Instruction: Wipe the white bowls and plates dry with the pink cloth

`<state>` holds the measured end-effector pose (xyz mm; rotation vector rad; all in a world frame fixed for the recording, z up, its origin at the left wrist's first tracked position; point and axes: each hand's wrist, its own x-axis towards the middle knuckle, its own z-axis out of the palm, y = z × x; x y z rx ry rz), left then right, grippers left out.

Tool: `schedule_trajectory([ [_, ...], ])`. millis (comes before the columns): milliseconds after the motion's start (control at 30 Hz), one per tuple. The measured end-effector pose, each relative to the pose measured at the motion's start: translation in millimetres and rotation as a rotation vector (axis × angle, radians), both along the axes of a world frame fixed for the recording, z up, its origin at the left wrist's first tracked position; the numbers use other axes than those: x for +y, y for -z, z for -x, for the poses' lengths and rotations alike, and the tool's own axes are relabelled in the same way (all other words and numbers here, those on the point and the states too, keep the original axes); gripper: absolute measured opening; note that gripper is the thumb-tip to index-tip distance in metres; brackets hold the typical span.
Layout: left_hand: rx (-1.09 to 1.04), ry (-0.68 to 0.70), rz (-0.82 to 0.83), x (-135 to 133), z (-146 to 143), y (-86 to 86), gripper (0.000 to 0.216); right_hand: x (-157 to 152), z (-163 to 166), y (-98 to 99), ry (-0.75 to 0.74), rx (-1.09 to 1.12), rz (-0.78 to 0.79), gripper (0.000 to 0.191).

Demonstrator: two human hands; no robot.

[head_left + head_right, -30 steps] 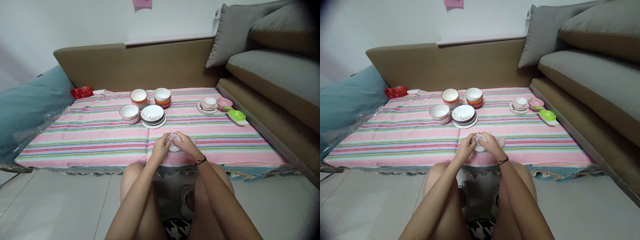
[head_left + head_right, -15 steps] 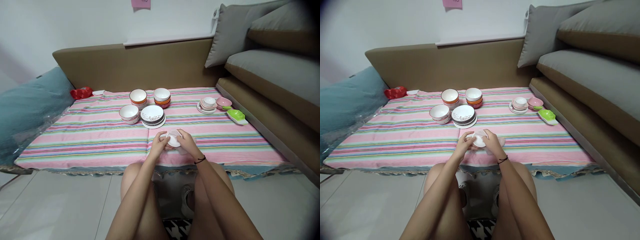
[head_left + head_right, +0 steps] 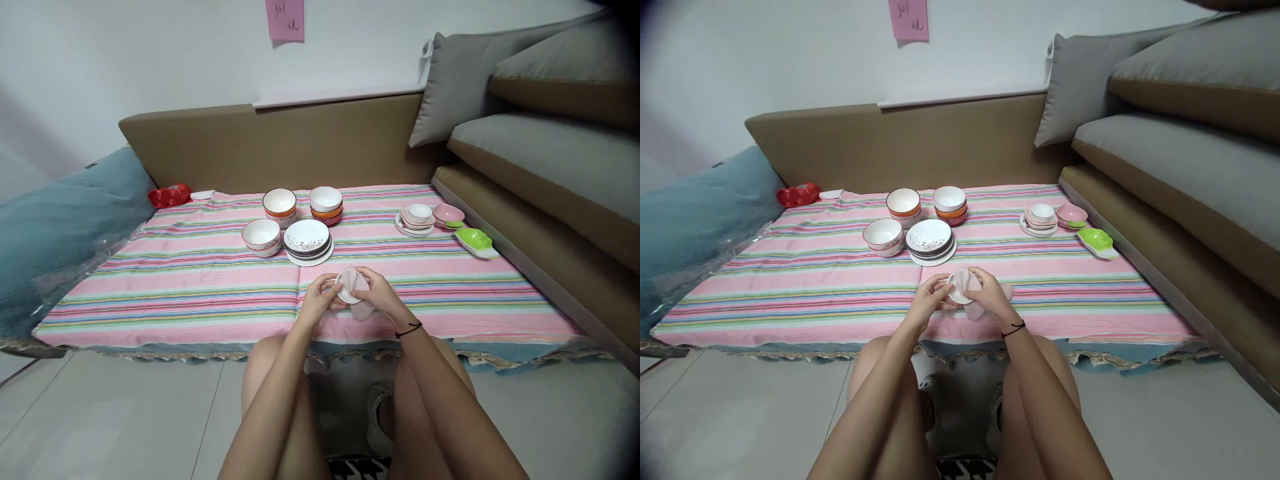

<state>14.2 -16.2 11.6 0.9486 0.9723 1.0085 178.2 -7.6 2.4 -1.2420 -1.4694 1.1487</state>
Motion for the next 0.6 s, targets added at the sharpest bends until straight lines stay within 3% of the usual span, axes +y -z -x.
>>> schedule_trajectory([
  [200, -0.005, 0.09, 0.031, -0.2, 3.1, -1.9, 0.044, -3.5, 1.2, -3.3, 0.042, 0.047, 0.041, 0.045],
  [367, -0.066, 0.178, 0.017, -1.5, 2.9, -0.3, 0.056, -5.6, 4.3, -4.0, 0.11, 0.025, 0.018, 0.037],
  [600, -0.064, 0.126, -0.017, -1.9, 0.6, -2.6, 0.061, -2.0, 6.8, 3.3, 0.206, 0.03, -0.013, 0.035],
])
